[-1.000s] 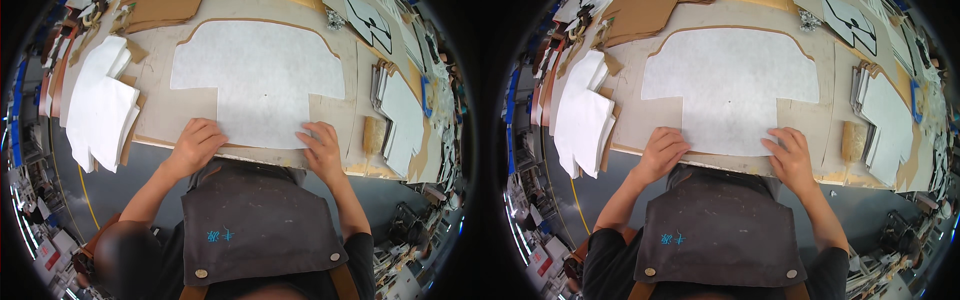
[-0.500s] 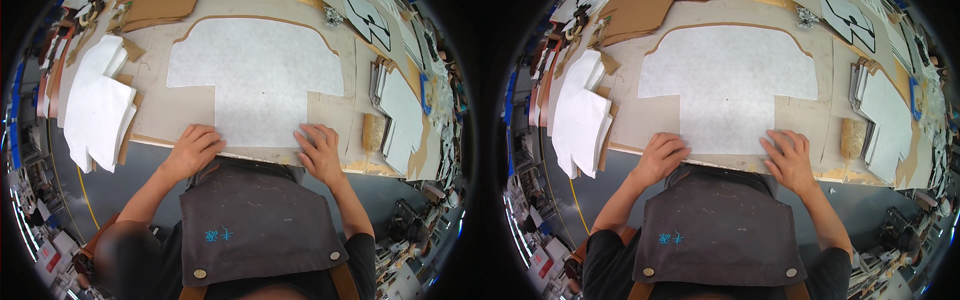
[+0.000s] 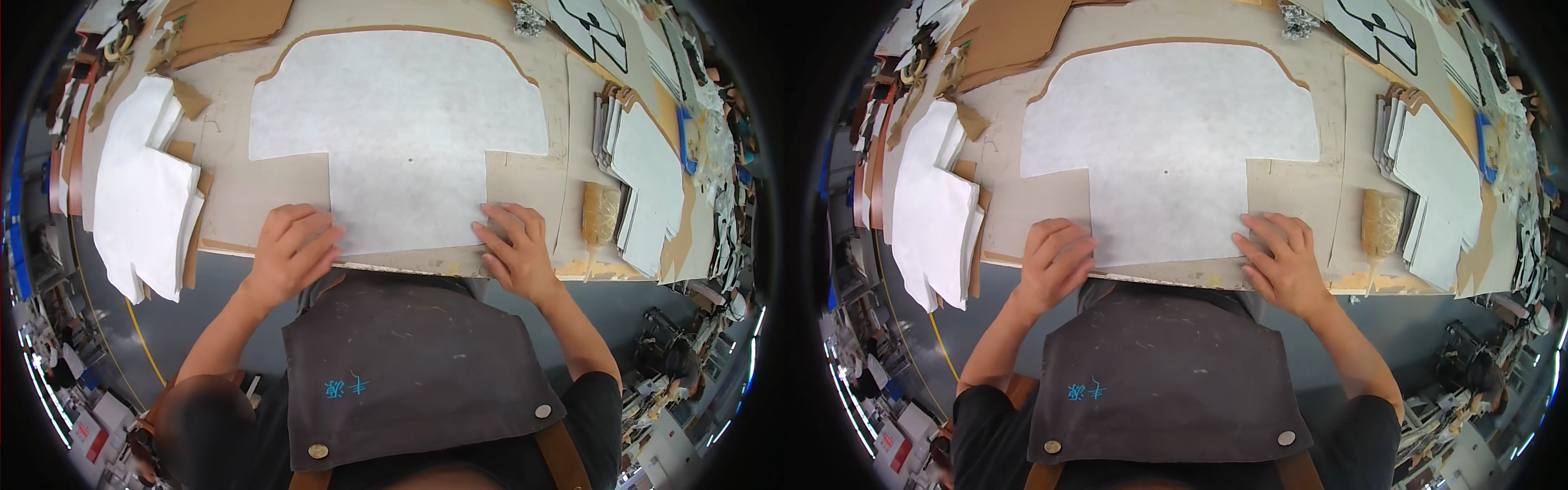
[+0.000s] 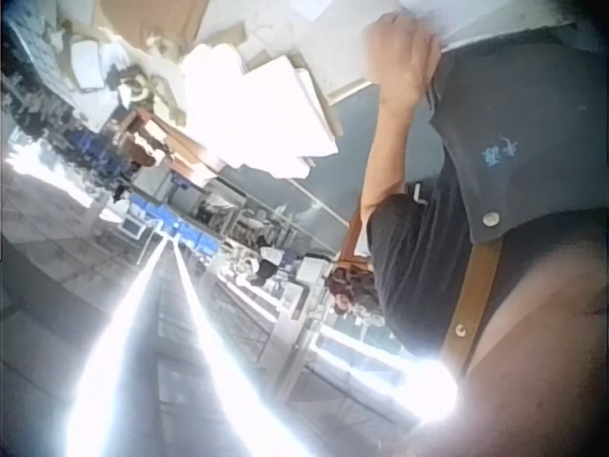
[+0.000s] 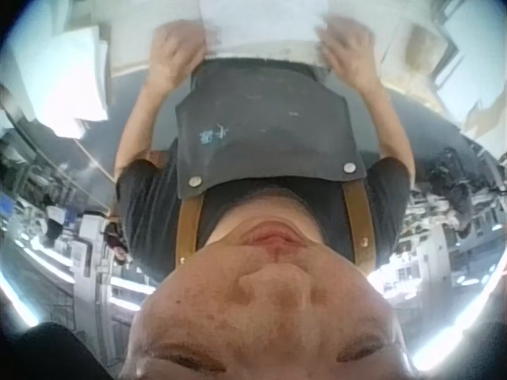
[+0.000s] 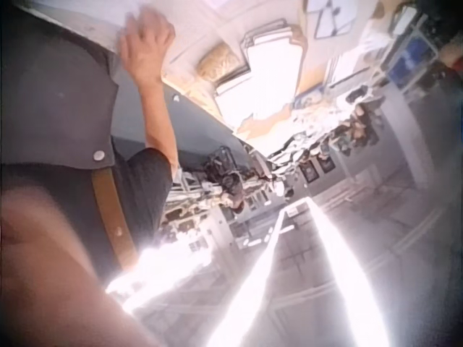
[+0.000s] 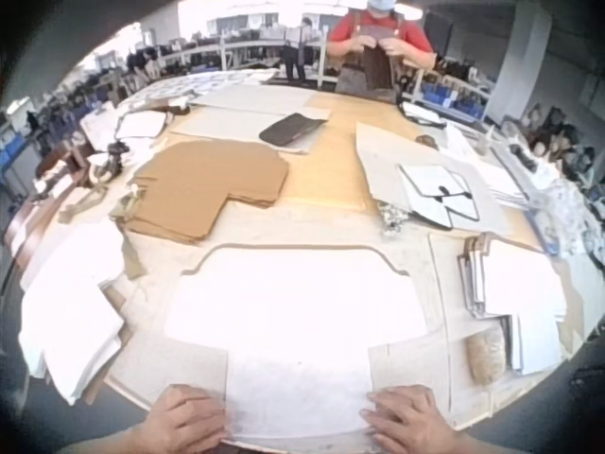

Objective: The person assembles a layered paper or cardboard component by applying glue from a squeeze bottle to a brown template and pressing white paper pieces onto it. They repeatedly smooth the surfaces and stack completed units on the table.

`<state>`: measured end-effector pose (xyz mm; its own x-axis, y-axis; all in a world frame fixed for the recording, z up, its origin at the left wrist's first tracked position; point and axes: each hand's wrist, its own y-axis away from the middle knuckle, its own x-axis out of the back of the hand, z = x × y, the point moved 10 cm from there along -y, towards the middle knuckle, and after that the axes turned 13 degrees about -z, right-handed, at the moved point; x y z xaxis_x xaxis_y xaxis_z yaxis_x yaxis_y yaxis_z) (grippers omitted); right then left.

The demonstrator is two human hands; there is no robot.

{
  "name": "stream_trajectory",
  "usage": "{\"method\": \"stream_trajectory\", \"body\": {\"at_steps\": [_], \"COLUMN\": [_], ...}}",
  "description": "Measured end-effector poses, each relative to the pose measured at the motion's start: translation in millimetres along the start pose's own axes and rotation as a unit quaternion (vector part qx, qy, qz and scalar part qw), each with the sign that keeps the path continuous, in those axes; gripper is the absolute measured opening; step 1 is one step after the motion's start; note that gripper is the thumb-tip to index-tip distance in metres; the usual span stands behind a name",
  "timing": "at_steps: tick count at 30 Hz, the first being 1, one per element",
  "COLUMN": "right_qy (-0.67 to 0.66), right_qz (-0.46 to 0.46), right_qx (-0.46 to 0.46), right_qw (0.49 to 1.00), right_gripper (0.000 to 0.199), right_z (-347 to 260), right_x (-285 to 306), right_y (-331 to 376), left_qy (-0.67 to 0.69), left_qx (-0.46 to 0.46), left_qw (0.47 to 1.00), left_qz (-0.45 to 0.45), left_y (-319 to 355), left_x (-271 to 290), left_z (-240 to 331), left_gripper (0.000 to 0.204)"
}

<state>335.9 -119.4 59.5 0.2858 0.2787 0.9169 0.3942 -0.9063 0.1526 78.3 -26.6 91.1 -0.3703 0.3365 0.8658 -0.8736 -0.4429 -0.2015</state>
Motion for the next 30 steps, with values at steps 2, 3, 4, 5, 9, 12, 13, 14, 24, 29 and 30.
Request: {"method": "stream_trajectory", "body": {"at_steps": [2, 3, 4, 5, 9, 12, 13, 14, 24, 29, 30], "right_qy": [-0.010, -0.010, -0.011, -0.012, -0.018, -0.015, -0.013, -0.011, 0.037, 0.048, 0.044], "right_qz": [0.002, 0.007, 0.011, 0.016, 0.011, 0.010, 0.010, 0.009, -0.044, -0.081, -0.068], "right_qx": [-0.003, -0.006, -0.009, -0.011, -0.014, -0.014, -0.015, -0.016, -0.056, -0.057, -0.063], "right_qw": [1.000, 1.000, 1.000, 1.000, 1.000, 1.000, 1.000, 1.000, 0.997, 0.994, 0.995], "right_gripper": [0.044, 0.044, 0.044, 0.044, 0.044, 0.045, 0.045, 0.045, 0.052, 0.051, 0.051], "right_z": [-0.1, -0.7, -0.5, -0.8, -1.9, -3.2, -3.7, -4.3, 3.5, 13.5, 20.3], "right_x": [-2.2, -2.5, -1.1, 0.3, -2.3, -3.0, -2.5, -2.2, -17.4, -17.4, -13.1], "right_y": [0.3, 0.2, -0.2, 0.3, 1.0, 0.8, 0.6, 0.5, 13.5, 27.2, 31.9], "left_qy": [-0.002, -0.002, -0.003, -0.005, -0.019, -0.047, -0.054, -0.060, -0.068, -0.065, -0.065], "left_qx": [-0.010, -0.014, -0.008, -0.001, 0.003, 0.009, 0.011, 0.012, 0.003, 0.003, 0.003], "left_qw": [0.999, 0.998, 0.998, 0.998, 0.996, 0.992, 0.992, 0.992, 0.992, 0.991, 0.991], "left_qz": [-0.035, -0.055, -0.058, -0.060, -0.083, -0.113, -0.113, -0.113, -0.110, -0.117, -0.118], "left_y": [-3.7, -1.8, 0.8, 3.1, 12.5, 19.3, 20.7, 22.5, 30.2, 29.3, 28.3], "left_x": [-10.2, -14.5, -15.8, -18.0, -22.0, -27.7, -27.7, -27.2, -30.0, -31.0, -30.5], "left_z": [6.0, 8.0, 6.3, 3.3, -0.3, -0.9, -1.6, -2.6, -5.3, -5.8, -6.4], "left_gripper": [0.042, 0.043, 0.043, 0.042, 0.041, 0.041, 0.040, 0.039, 0.042, 0.043, 0.044]}}
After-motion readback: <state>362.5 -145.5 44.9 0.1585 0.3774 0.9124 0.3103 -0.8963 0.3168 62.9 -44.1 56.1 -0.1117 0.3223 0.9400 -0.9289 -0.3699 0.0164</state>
